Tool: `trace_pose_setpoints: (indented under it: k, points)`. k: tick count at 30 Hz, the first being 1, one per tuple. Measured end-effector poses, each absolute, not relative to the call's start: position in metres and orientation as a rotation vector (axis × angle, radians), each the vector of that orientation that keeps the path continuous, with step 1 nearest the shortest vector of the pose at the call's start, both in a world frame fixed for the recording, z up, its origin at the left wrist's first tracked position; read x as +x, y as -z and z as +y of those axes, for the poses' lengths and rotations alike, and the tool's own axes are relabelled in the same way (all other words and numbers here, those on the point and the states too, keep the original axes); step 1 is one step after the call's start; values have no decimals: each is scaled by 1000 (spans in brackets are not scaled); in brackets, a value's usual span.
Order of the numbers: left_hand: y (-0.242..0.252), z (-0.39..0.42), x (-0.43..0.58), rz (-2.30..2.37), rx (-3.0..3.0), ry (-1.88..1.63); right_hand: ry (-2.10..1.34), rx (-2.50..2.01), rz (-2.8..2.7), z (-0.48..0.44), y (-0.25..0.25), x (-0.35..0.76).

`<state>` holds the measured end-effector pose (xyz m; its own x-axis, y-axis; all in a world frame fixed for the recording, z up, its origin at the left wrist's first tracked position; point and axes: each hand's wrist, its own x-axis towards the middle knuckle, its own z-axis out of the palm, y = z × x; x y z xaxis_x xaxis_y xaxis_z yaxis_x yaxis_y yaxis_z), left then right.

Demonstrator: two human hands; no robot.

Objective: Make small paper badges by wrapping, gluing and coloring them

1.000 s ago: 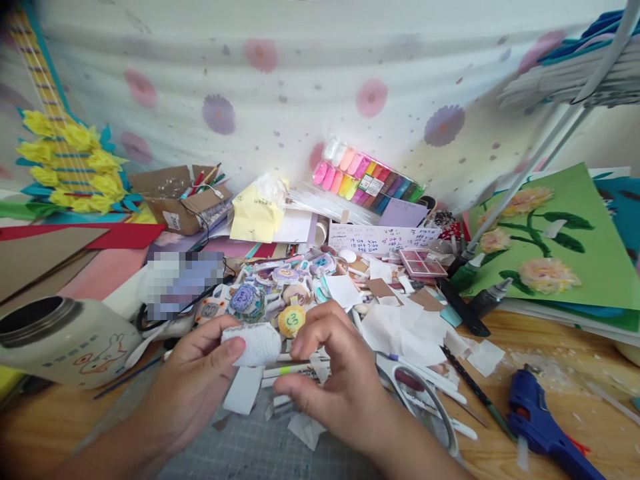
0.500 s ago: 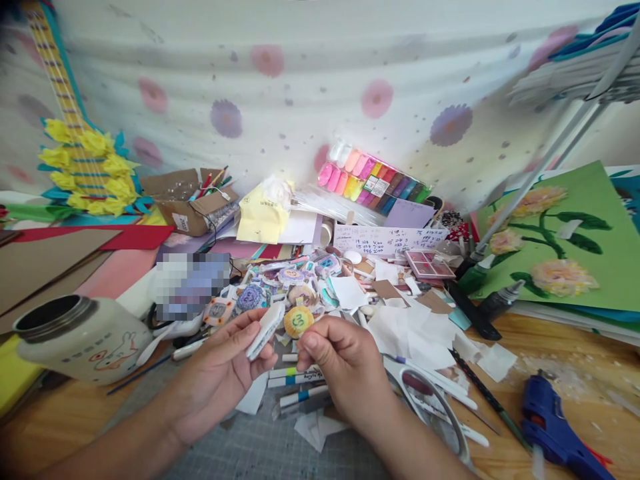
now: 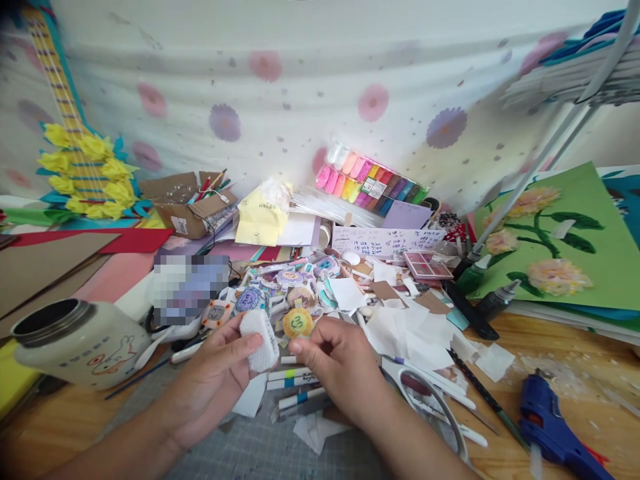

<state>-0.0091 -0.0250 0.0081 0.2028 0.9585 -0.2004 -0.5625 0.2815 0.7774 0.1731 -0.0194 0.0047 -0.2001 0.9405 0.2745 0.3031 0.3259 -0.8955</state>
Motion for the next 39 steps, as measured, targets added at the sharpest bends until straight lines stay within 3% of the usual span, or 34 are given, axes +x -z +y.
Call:
trace_pose_setpoints:
  k: [7, 13, 24, 39]
  points:
    - [-7, -33, -3, 823, 701, -1187, -798, -956, -1718, -29, 2, 157]
    - [-4, -34, -7, 856, 957, -1140, -519, -940, -1732, -35, -2, 150]
    - [3, -39, -15, 1136, 1242, -1137, -497, -953, -1829, -37, -4, 150]
    - [-6, -29, -14, 982, 1086, -1079, -981, -1051, -1547, -27, -3, 159]
